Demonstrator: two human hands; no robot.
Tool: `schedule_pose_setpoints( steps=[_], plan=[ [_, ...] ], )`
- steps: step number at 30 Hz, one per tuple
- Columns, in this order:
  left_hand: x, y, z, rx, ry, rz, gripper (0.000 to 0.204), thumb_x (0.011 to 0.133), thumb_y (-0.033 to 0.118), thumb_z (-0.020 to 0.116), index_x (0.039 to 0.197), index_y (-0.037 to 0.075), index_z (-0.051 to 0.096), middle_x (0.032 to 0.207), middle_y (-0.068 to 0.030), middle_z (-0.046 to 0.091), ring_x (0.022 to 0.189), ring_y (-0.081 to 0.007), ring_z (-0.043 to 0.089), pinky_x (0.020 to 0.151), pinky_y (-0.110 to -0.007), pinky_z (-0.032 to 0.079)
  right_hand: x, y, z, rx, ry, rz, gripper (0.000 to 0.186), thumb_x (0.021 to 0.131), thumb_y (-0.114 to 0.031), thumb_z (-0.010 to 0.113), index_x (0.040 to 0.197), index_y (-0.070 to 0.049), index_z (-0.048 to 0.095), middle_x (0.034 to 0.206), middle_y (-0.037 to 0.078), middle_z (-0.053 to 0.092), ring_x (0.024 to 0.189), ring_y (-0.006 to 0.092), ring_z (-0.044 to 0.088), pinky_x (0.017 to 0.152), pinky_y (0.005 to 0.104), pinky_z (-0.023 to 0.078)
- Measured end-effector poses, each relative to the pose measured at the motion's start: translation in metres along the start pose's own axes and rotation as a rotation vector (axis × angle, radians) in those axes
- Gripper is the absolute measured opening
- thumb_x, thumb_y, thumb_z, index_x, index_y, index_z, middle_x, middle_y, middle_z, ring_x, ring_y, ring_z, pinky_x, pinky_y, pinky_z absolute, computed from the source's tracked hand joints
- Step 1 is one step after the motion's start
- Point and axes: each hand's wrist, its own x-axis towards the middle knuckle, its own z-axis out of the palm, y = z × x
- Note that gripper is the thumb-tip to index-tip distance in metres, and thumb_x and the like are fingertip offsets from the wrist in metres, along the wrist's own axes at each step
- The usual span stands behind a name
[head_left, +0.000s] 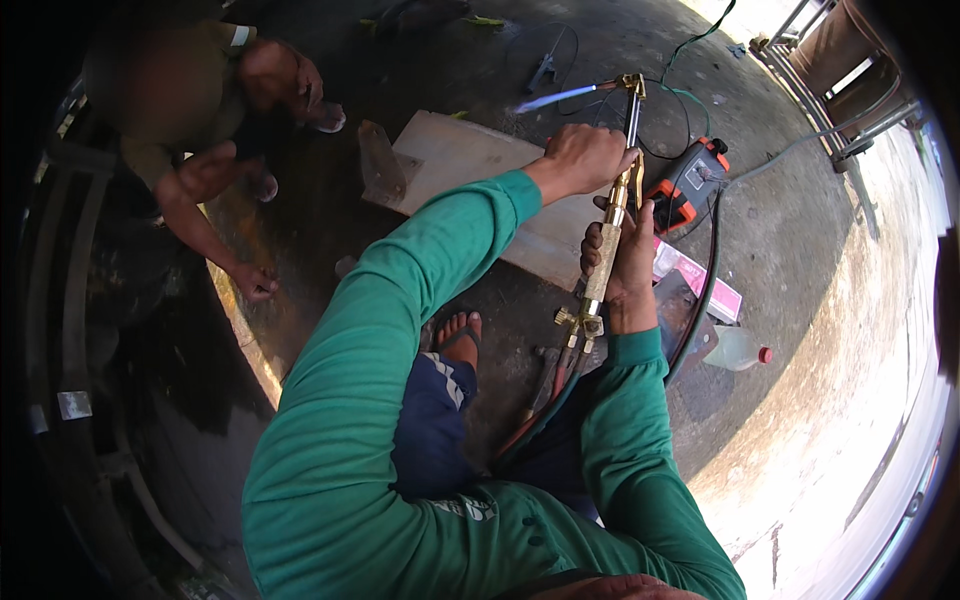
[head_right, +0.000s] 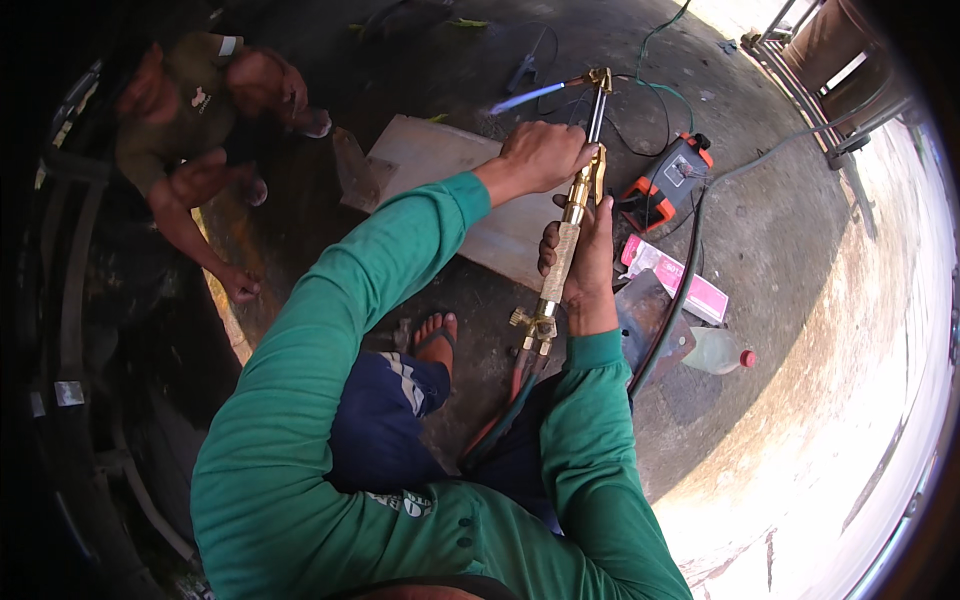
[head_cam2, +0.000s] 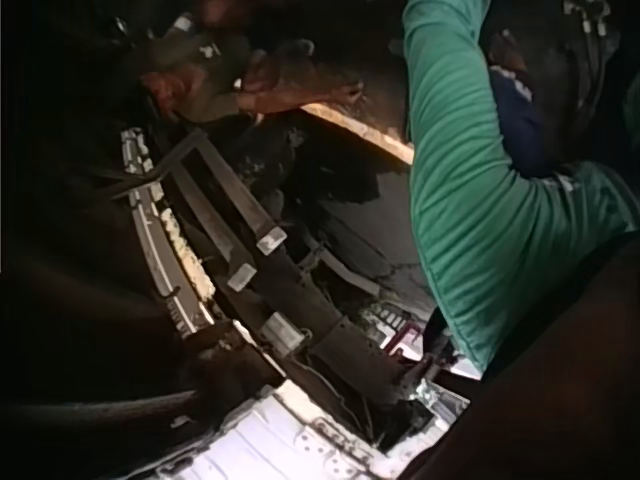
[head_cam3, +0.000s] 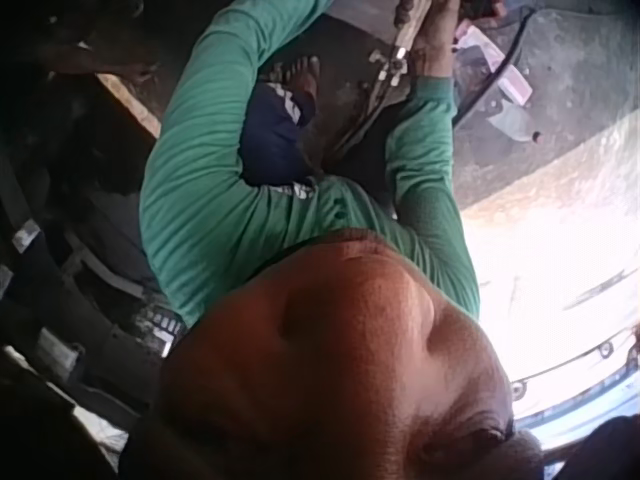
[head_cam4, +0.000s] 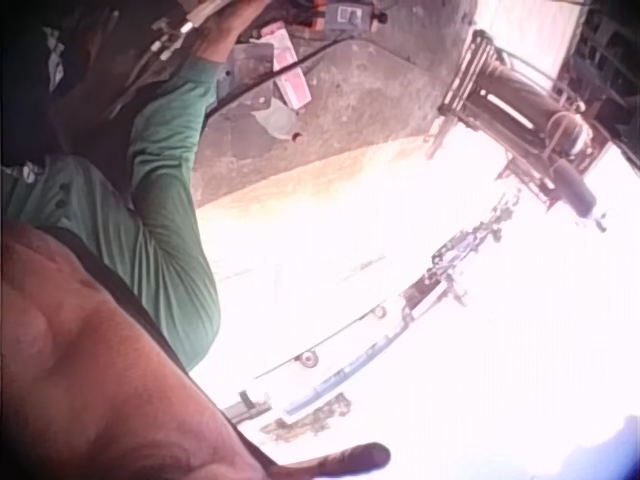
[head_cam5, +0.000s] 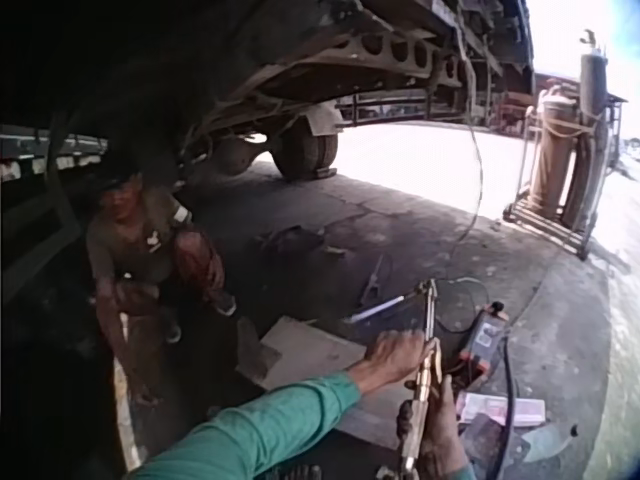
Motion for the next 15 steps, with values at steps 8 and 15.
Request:
schedule_pose_setpoints(
  steps=[8, 15],
  plan=[
    [-0.0024, -0.0013, 0.0037, -0.016, 0.017, -0.032, 0.050, 0.104, 0.046, 0.052, 0.081, 0.004, 0.067, 0.074, -0.0209, 0.071, 0.071, -0.0427, 0.072, 0.065, -0.055, 0.057, 0.0010, 0.0000, 0.0012, -0.021, -0.024, -0.003, 0.075, 0.100, -0.079, 0.033, 0.122, -0.008, 0.047, 0.063, 0.005, 0.050, 0.045, 0.0167, 0.050, 0.039, 0.0300, 0.042],
    [-0.0012, -0.0006, 0.0047, -0.032, 0.009, -0.054, 0.052, 0.104, 0.047, 0.051, 0.083, 0.003, 0.069, 0.074, -0.0214, 0.071, 0.071, -0.0426, 0.072, 0.066, -0.055, 0.057, 0.0004, -0.0008, 0.0019, -0.027, -0.023, -0.013, 0.077, 0.099, -0.079, 0.033, 0.123, -0.007, 0.047, 0.063, 0.005, 0.050, 0.045, 0.0168, 0.050, 0.039, 0.0300, 0.042]
  ],
)
